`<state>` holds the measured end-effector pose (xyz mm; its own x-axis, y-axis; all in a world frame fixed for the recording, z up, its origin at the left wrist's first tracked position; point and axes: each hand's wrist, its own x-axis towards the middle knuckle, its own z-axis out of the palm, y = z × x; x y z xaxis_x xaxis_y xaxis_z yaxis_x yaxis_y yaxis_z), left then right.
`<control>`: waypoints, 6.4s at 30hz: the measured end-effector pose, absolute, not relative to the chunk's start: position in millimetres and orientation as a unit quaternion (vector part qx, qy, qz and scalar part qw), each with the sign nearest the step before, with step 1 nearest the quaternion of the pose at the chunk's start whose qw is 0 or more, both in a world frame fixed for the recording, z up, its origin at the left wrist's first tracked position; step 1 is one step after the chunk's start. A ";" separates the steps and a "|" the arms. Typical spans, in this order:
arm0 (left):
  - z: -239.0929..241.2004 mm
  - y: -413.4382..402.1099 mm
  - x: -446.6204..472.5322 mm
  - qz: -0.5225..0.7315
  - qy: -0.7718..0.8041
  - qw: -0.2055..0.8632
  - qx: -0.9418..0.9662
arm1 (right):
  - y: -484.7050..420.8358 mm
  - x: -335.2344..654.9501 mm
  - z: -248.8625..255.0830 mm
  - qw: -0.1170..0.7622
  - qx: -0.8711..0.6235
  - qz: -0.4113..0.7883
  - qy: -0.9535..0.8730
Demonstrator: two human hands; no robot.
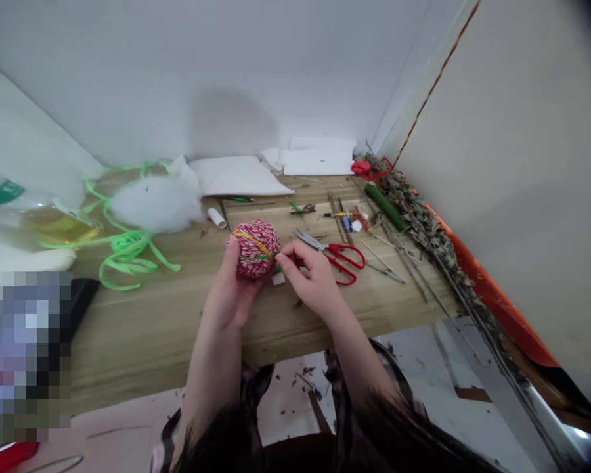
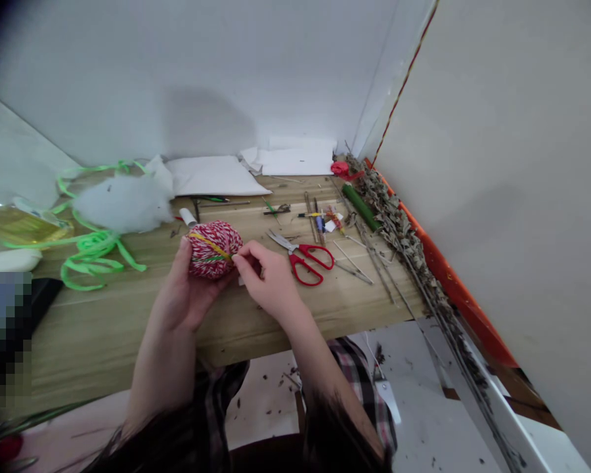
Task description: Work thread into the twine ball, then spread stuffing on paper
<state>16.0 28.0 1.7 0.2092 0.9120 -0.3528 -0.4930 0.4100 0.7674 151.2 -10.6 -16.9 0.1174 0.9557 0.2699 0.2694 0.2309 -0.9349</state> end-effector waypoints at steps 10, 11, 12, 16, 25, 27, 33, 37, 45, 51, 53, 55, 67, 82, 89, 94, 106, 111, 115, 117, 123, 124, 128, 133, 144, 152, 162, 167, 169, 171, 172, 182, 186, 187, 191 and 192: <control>6.8 27.4 15.7 0.475 0.406 0.744 0.235 | -9.8 151.0 -17.9 0.518 -0.531 0.336 -0.580; 7.1 27.5 15.6 0.473 0.406 0.746 0.234 | -9.8 150.9 -17.9 0.515 -0.528 0.339 -0.583; 7.4 27.6 15.4 0.470 0.406 0.748 0.232 | -9.7 150.8 -17.9 0.513 -0.526 0.343 -0.586; 7.4 27.7 13.8 0.454 0.402 0.762 0.230 | -9.8 150.7 -18.7 0.511 -0.518 0.351 -0.589; -9.1 26.9 13.6 0.479 0.429 0.697 0.317 | -9.0 151.2 -20.1 0.513 -0.510 0.357 -0.591; -9.7 27.6 15.1 0.493 0.432 0.688 0.311 | -9.3 150.8 -19.6 0.517 -0.512 0.354 -0.588; -0.8 29.0 15.9 0.496 0.436 0.700 0.270 | -9.6 150.1 -19.1 0.515 -0.519 0.350 -0.585; 2.1 29.4 13.9 0.492 0.426 0.713 0.262 | -9.9 150.5 -18.5 0.514 -0.518 0.352 -0.586; 3.6 28.6 13.9 0.491 0.413 0.726 0.248 | -10.3 150.2 -16.4 0.506 -0.524 0.350 -0.589; 3.5 28.8 14.0 0.488 0.421 0.721 0.255 | -10.2 150.4 -16.7 0.509 -0.519 0.351 -0.590; 3.3 29.0 14.2 0.486 0.427 0.719 0.252 | -10.1 150.4 -17.0 0.510 -0.520 0.351 -0.589; 3.4 29.2 14.6 0.492 0.427 0.716 0.251 | -9.9 150.1 -17.4 0.510 -0.520 0.352 -0.589; 5.1 30.3 15.5 0.498 0.428 0.713 0.244 | -10.1 151.6 -16.3 0.497 -0.523 0.356 -0.594; 6.6 30.1 14.7 0.483 0.427 0.727 0.236 | -9.0 150.2 -16.6 0.489 -0.540 0.360 -0.583; 5.6 30.9 13.9 0.480 0.437 0.728 0.221 | -8.6 150.1 -16.9 0.488 -0.554 0.357 -0.573; 6.9 29.2 13.3 0.469 0.430 0.736 0.230 | -8.4 150.8 -17.7 0.492 -0.549 0.354 -0.575; -9.8 28.0 14.3 0.481 0.456 0.667 0.341 | -9.4 152.6 -16.4 0.509 -0.529 0.355 -0.579; -4.3 27.7 15.2 0.477 0.449 0.690 0.308 | -9.2 151.9 -16.1 0.498 -0.535 0.353 -0.583; 2.0 26.9 16.0 0.466 0.436 0.717 0.281 | -8.8 151.3 -16.0 0.500 -0.539 0.352 -0.580; 4.2 26.4 15.5 0.452 0.425 0.736 0.272 | -8.8 151.2 -16.1 0.501 -0.538 0.351 -0.580; -2.9 26.0 13.6 0.429 0.436 0.723 0.321 | -9.1 151.8 -17.0 0.506 -0.533 0.351 -0.581; -5.0 26.1 14.0 0.433 0.444 0.710 0.334 | -9.1 151.9 -17.1 0.503 -0.535 0.351 -0.581; -9.1 26.0 16.9 0.458 0.456 0.671 0.363 | -8.9 152.2 -16.8 0.496 -0.544 0.350 -0.580; -5.8 25.4 18.0 0.466 0.466 0.674 0.333 | -8.7 151.8 -16.5 0.500 -0.540 0.349 -0.581; -2.3 26.8 16.0 0.446 0.449 0.708 0.313 | -9.1 150.1 -16.4 0.506 -0.539 0.344 -0.579; 3.7 27.3 15.7 0.474 0.424 0.718 0.282 | -8.0 149.6 -18.3 0.502 -0.546 0.342 -0.577; 7.5 29.1 13.1 0.463 0.402 0.756 0.230 | -8.7 150.7 -19.4 0.500 -0.540 0.345 -0.583; 7.8 30.0 11.9 0.458 0.406 0.763 0.207 | -8.6 149.7 -20.4 0.504 -0.543 0.346 -0.576; 7.3 30.5 11.0 0.460 0.406 0.763 0.204 | -8.2 149.4 -21.0 0.506 -0.545 0.346 -0.572; 6.6 30.9 9.8 0.460 0.401 0.766 0.203 | -7.7 149.3 -21.5 0.511 -0.545 0.350 -0.566; 6.3 31.0 9.3 0.459 0.398 0.768 0.202 | -7.5 149.3 -21.7 0.513 -0.545 0.354 -0.561; 3.8 31.9 6.4 0.453 0.381 0.788 0.169 | -7.0 150.5 -22.5 0.532 -0.530 0.372 -0.546; 4.5 31.0 7.6 0.458 0.370 0.790 0.169 | -7.0 150.5 -23.3 0.521 -0.528 0.377 -0.555; 4.7 30.9 7.9 0.457 0.370 0.790 0.173 | -7.1 150.5 -23.5 0.518 -0.529 0.376 -0.557; 4.0 31.3 8.5 0.452 0.386 0.779 0.200 | -7.4 150.4 -23.7 0.508 -0.538 0.376 -0.558; 3.6 31.6 8.5 0.454 0.392 0.773 0.207 | -7.4 150.4 -23.6 0.507 -0.538 0.377 -0.558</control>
